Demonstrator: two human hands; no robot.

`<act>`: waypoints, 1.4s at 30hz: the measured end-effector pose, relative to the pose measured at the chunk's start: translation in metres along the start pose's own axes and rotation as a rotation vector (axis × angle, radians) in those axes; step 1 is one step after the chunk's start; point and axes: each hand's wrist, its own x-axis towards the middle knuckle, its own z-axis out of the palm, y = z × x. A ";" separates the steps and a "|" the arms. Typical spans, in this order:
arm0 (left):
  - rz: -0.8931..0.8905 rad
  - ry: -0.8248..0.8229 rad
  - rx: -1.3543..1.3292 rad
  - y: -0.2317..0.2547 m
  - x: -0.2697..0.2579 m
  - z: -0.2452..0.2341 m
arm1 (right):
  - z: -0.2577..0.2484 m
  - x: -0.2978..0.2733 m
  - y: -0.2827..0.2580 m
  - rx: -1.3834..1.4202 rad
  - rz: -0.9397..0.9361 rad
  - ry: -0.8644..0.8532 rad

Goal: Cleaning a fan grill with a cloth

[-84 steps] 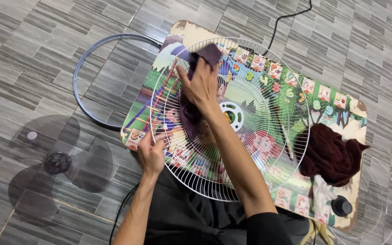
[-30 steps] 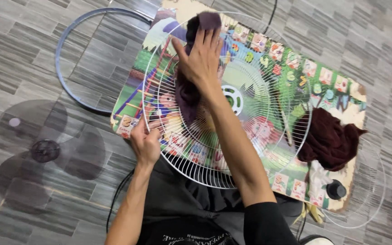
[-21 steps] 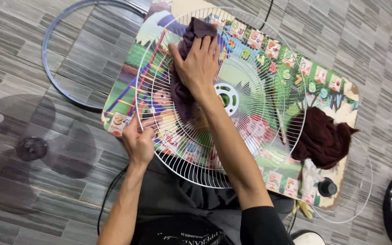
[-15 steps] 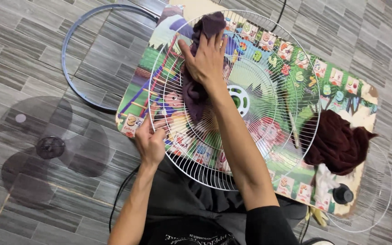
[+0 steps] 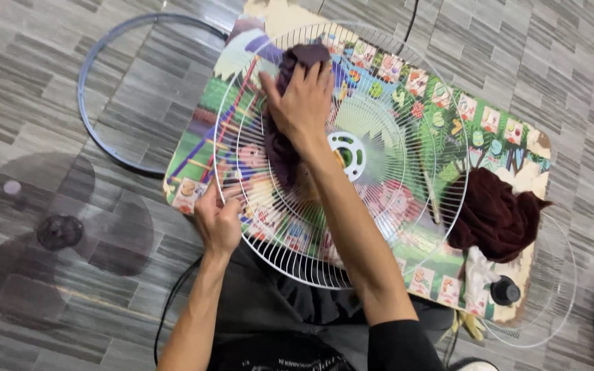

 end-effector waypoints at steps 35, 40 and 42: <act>0.043 -0.028 -0.001 0.003 0.003 -0.003 | -0.009 0.008 0.011 0.014 -0.061 -0.076; -0.004 -0.049 -0.059 0.001 -0.001 -0.003 | -0.012 0.018 0.018 -0.126 -0.017 0.014; -0.033 -0.027 -0.048 -0.003 0.000 -0.002 | -0.010 0.034 0.025 -0.070 0.057 -0.059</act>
